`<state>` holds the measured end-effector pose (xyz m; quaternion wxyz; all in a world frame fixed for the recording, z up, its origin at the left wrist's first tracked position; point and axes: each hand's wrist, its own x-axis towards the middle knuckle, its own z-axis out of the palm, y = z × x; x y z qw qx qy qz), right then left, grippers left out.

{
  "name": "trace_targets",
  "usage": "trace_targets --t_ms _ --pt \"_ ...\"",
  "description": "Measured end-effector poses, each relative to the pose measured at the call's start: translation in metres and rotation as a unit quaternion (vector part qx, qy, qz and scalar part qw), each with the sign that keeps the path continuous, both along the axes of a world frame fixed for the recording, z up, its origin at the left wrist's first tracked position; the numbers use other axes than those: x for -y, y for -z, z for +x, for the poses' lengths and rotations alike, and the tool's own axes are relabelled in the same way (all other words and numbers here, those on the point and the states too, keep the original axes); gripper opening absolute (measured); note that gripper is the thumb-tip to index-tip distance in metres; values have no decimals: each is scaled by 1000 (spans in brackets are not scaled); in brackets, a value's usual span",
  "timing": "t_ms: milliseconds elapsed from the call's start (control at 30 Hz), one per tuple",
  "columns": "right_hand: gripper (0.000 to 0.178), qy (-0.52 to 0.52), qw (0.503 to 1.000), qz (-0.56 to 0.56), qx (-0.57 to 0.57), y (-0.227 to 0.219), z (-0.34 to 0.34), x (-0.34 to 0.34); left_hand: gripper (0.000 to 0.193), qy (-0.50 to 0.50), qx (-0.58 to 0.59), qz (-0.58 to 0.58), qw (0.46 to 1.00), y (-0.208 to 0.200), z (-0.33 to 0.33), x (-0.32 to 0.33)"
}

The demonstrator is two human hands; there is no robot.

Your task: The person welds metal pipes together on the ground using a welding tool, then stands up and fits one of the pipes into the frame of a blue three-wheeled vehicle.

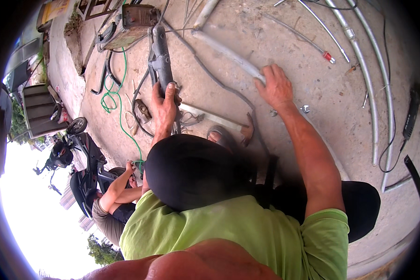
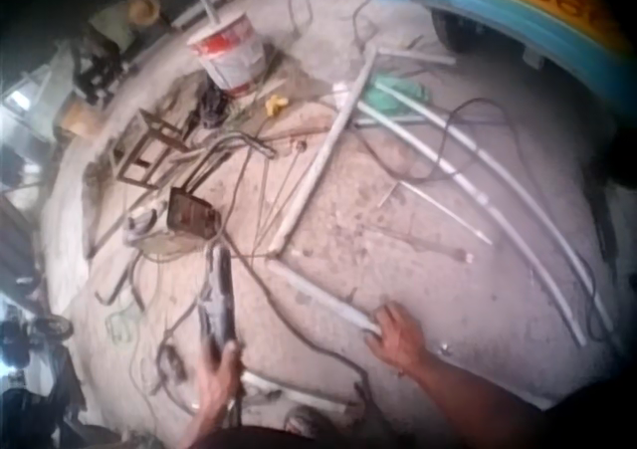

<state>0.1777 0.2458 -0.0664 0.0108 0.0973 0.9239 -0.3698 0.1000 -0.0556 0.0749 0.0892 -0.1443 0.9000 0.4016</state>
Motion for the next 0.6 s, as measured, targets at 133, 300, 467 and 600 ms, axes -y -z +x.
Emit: trace_targets --t_ms 133,300,467,600 --pt "32 -2 1000 2 3 0 0 0 67 7 1 -14 1000 -2 2 -2" --pt "33 -5 1000 -2 -7 2 0 0 67 27 -8 -6 1000 0 3 3" --pt "33 -4 1000 -8 -7 3 0 -1 66 5 33 -15 999 -3 0 -4" --pt "33 -2 1000 -12 -10 4 0 -1 49 -27 9 45 999 8 1 -3"
